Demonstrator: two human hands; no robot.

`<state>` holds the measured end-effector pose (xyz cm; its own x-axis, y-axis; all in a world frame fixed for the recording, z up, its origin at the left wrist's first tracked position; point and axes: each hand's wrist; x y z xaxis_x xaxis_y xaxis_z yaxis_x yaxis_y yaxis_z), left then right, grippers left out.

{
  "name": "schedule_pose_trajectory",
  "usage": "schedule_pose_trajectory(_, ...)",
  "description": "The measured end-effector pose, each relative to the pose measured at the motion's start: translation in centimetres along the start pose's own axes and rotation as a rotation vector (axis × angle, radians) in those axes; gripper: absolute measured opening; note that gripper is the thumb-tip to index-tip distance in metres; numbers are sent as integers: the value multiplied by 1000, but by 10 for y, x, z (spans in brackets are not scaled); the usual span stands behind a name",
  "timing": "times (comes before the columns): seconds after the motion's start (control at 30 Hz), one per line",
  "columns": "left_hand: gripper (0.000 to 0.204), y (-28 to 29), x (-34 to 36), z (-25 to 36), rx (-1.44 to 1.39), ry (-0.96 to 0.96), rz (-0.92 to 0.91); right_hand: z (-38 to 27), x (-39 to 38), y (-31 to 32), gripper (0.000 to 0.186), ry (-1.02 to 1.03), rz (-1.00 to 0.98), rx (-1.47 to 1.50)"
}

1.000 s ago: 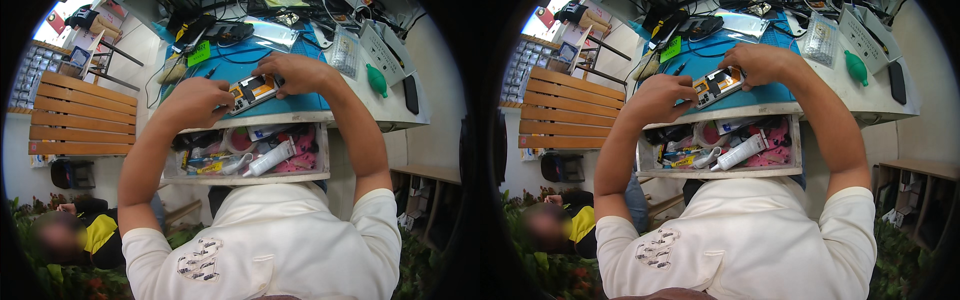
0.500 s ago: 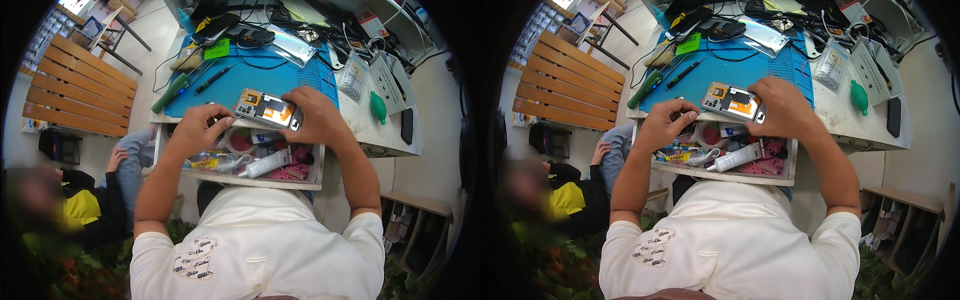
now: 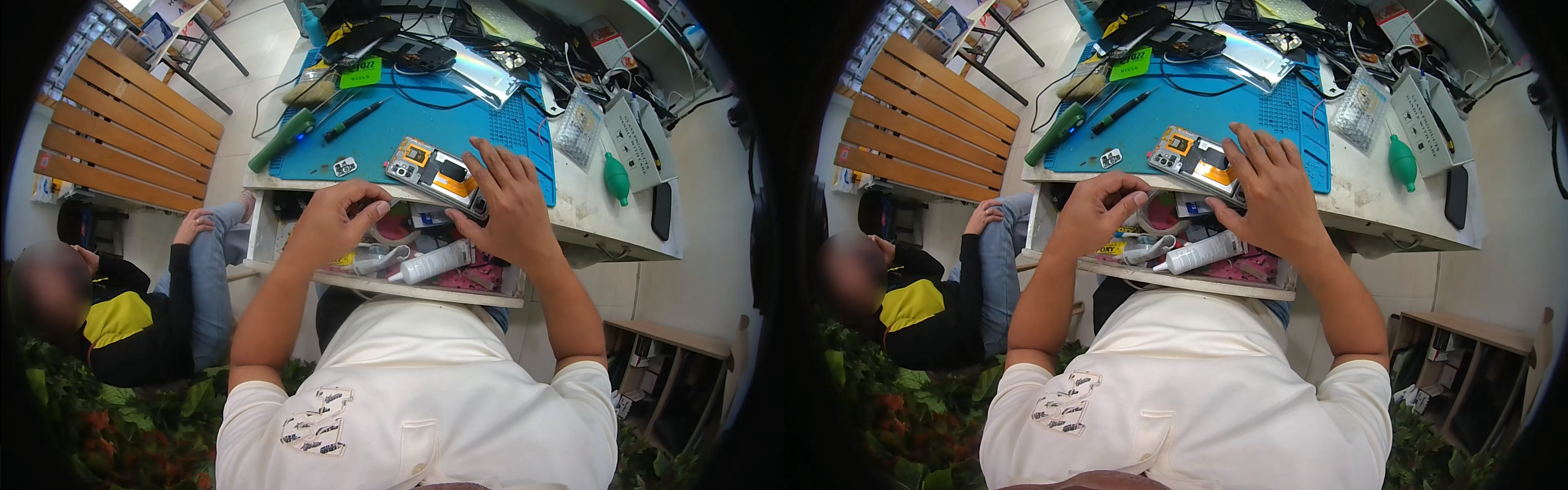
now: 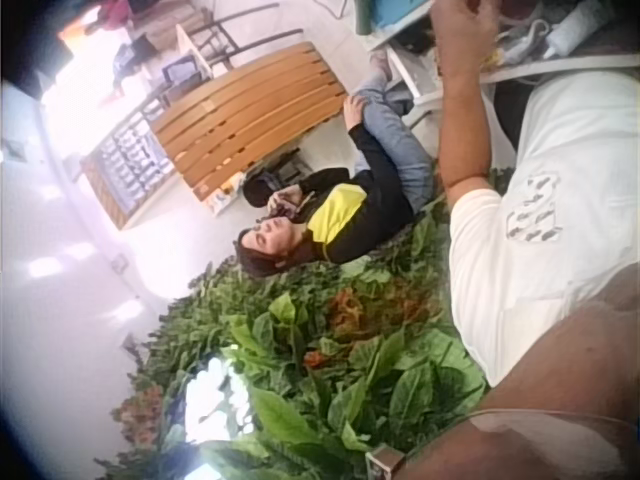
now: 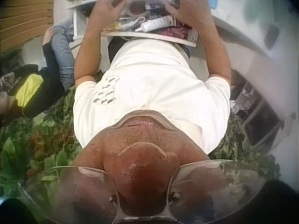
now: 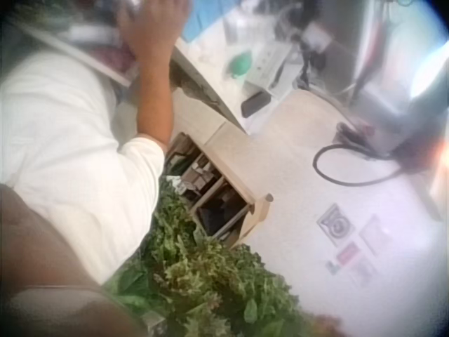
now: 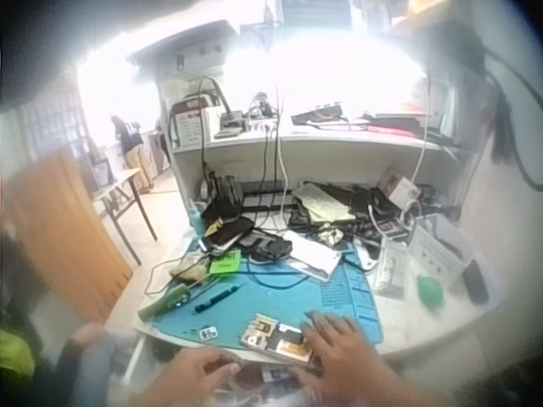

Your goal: The person uses a screwdriver and a pry tool to disassemble the internal components of a mobile phone on a blue mat. They handle a battery and a screen assembly, then power on a phone to test the display and interface.

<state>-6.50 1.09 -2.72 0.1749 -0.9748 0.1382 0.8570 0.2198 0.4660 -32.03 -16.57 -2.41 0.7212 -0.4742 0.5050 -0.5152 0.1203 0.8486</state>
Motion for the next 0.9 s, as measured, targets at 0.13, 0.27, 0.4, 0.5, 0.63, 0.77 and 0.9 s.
schedule_pose_trajectory(0.13,15,-7,-5,7,67,-164,-39,-22,-6,9,56,18,-21,218)
schedule_pose_trajectory(0.27,16,-16,-12,34,63,-262,-121,-43,-22,6,29,33,-244,504)
schedule_pose_trajectory(0.4,16,-14,-18,36,36,-253,-250,-46,-30,5,12,34,-353,749)
schedule_pose_trajectory(0.5,14,-9,-18,37,114,-323,-380,-44,-41,10,9,-30,-429,875)
schedule_pose_trajectory(0.63,16,-3,-15,10,-39,-253,-165,-26,-58,17,21,-160,-503,811)
schedule_pose_trajectory(0.77,18,-13,-9,6,-240,94,20,-17,-59,20,41,-199,-285,474)
schedule_pose_trajectory(0.9,19,-38,-2,-7,-350,147,185,2,-33,12,71,-265,-22,117)
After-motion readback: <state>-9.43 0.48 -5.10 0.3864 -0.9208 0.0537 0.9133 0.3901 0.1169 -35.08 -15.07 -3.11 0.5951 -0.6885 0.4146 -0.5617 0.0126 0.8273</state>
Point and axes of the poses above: each hand's wrist, its own x-axis towards the middle knuckle, its own y-axis out of the back of the hand, z = x × y, and after that the axes turned 11 degrees about -y, right-handed
